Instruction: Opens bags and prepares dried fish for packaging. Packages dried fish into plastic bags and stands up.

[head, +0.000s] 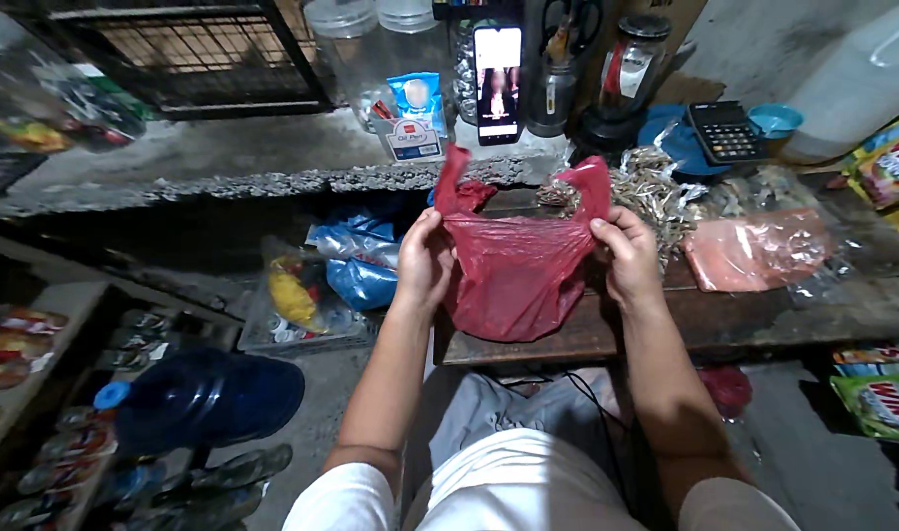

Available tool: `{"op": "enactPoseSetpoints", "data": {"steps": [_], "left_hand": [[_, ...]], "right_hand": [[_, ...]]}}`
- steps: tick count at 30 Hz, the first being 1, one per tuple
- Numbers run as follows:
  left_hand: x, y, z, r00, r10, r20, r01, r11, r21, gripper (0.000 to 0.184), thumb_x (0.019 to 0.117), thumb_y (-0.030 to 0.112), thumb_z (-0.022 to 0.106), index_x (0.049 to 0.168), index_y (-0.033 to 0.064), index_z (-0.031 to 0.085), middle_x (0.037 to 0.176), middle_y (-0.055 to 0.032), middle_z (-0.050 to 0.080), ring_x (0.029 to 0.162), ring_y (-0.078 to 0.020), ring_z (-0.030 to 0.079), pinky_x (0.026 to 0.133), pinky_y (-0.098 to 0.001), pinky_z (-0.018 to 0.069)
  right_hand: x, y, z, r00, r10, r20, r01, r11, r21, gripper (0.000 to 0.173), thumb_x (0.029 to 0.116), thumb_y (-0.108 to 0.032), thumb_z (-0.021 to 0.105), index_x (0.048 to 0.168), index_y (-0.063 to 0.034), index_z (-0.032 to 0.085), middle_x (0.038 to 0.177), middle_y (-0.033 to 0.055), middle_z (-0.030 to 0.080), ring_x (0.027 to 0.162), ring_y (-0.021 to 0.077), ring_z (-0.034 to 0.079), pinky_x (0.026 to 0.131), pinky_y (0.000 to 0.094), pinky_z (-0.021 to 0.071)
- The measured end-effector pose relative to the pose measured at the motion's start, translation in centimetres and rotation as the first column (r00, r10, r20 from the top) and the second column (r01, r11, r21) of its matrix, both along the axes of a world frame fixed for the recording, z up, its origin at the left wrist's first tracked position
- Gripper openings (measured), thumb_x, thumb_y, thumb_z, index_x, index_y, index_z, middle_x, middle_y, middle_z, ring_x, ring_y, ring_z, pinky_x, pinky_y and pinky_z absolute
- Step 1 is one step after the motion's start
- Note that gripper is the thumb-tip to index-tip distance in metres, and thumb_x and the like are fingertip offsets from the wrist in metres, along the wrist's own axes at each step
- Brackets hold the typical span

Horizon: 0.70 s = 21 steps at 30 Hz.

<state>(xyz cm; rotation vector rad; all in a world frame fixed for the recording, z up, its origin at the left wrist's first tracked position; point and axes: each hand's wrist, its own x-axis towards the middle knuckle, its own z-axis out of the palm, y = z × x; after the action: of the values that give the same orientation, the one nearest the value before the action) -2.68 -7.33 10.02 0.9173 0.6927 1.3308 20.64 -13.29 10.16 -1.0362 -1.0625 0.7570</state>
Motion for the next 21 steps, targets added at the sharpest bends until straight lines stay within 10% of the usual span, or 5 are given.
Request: {"op": "enactPoseSetpoints", "data": {"steps": [14, 17, 21], "left_hand": [[-5.7, -0.6, 1.1, 0.991, 0.113, -0.071, -0.091, 0.959, 0.269, 0.029, 0.0975, 0.008, 0.041, 0.102, 0.0262, 0.063, 0.090, 0.0122, 0.073, 0.080, -0.0010, 0.069, 0.076, -0.0237, 0.0586], [-6.4, -0.7, 1.3, 0.975, 0.186, -0.119, -0.122, 0.903, 0.412, 0.024, 0.0998, 0.009, 0.051, 0.104, 0.0293, 0.064, 0.092, 0.0161, 0.069, 0.078, 0.0033, 0.065, 0.071, -0.0163, 0.0561], [-6.8, -1.6, 2.1, 0.988, 0.125, -0.086, -0.086, 0.928, 0.362, 0.021, 0.1047, 0.017, 0.048, 0.106, 0.0287, 0.064, 0.088, 0.0135, 0.070, 0.074, 0.0019, 0.066, 0.069, -0.0167, 0.0573]], "right_hand": [[2.1, -3.5, 0.8, 0.893, 0.369, -0.257, -0.285, 0.906, 0.312, 0.019, 0.0892, -0.016, 0.062, 0.102, -0.0240, 0.073, 0.097, -0.0077, 0.074, 0.091, 0.0032, 0.069, 0.082, 0.0264, 0.0592], [1.9, -4.4, 1.4, 0.851, 0.482, -0.208, -0.393, 0.848, 0.354, 0.014, 0.0892, -0.022, 0.066, 0.101, -0.0250, 0.074, 0.087, -0.0092, 0.073, 0.079, 0.0010, 0.069, 0.072, 0.0229, 0.0596], [1.8, -5.1, 1.1, 0.854, 0.520, -0.010, -0.501, 0.827, 0.254, 0.015, 0.0976, -0.032, 0.056, 0.098, -0.0280, 0.070, 0.075, -0.0127, 0.067, 0.075, 0.0015, 0.067, 0.084, 0.0283, 0.0578]]}}
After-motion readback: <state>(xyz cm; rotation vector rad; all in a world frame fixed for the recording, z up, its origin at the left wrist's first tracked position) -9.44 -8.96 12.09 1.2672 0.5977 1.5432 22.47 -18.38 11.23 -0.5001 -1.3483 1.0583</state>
